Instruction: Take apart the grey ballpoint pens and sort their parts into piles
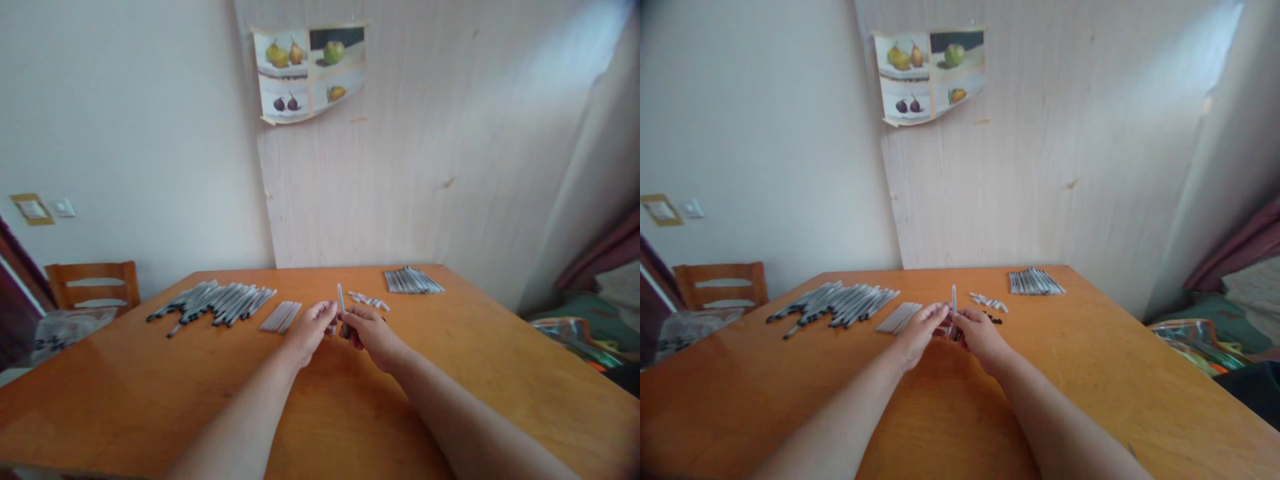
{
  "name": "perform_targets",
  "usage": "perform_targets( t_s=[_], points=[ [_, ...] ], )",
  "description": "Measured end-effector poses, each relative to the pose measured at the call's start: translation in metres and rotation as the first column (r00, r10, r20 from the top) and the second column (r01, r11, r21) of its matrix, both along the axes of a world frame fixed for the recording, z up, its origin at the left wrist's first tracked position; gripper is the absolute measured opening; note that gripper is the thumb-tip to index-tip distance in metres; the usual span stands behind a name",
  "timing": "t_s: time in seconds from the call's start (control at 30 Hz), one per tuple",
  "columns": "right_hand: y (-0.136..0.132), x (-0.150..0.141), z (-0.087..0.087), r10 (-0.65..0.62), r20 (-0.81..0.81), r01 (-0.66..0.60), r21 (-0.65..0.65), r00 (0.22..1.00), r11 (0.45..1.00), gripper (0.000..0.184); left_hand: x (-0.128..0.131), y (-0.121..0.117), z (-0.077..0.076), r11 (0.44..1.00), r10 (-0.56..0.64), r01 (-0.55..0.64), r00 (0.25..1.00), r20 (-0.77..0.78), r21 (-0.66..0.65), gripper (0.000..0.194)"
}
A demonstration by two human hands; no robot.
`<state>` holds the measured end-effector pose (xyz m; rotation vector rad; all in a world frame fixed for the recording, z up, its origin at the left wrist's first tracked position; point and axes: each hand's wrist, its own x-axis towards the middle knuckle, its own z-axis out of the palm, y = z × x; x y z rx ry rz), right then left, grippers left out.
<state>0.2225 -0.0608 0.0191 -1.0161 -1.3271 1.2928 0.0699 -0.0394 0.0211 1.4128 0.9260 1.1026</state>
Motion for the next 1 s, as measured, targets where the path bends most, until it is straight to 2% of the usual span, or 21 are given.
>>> perform_targets(
  t_s=[0.07, 0.17, 0.33, 0.5, 0.73, 0.9, 1.0],
  points=[
    [-0.005, -0.007, 0.001, 0.061, 0.015, -0.061, 0.012, 0.998, 0.998, 0.029, -0.002, -0.001, -0.006, 0.996, -0.084, 0.084, 0.996, 0.006, -0.019, 0.042],
    [-0.010, -0.012, 0.002, 0.095, 0.005, -0.095, 0.003, 0.995, 0.995, 0.031, -0.005, -0.001, -0.008, 0.993, -0.104, 0.106, 0.994, 0.046, -0.050, 0.040],
    [-0.008, -0.012, -0.004, 0.055, -0.027, -0.057, -0.094, 0.998, 0.994, 0.033, -0.011, 0.003, -0.001, 0.992, -0.010, 0.036, 0.979, 0.205, -0.121, 0.034],
    [-0.008, -0.015, -0.005, 0.075, -0.060, -0.085, -0.199, 0.995, 0.976, 0.024, -0.013, 0.006, 0.003, 0.979, 0.098, -0.027, 0.931, 0.351, -0.203, 0.029],
    [-0.010, -0.016, -0.003, 0.094, -0.131, -0.118, -0.196, 0.987, 0.974, 0.023, -0.012, 0.005, 0.003, 0.980, 0.133, -0.071, 0.928, 0.349, -0.186, 0.030],
    [-0.007, -0.014, -0.007, 0.082, -0.167, -0.116, -0.206, 0.983, 0.972, 0.025, -0.011, 0.001, 0.004, 0.984, 0.006, 0.052, 0.947, 0.322, -0.170, 0.032],
    [-0.006, -0.014, -0.008, 0.086, -0.211, -0.132, -0.217, 0.974, 0.967, 0.025, -0.011, 0.001, 0.005, 0.987, 0.002, 0.047, 0.952, 0.307, -0.152, 0.028]
  ],
)
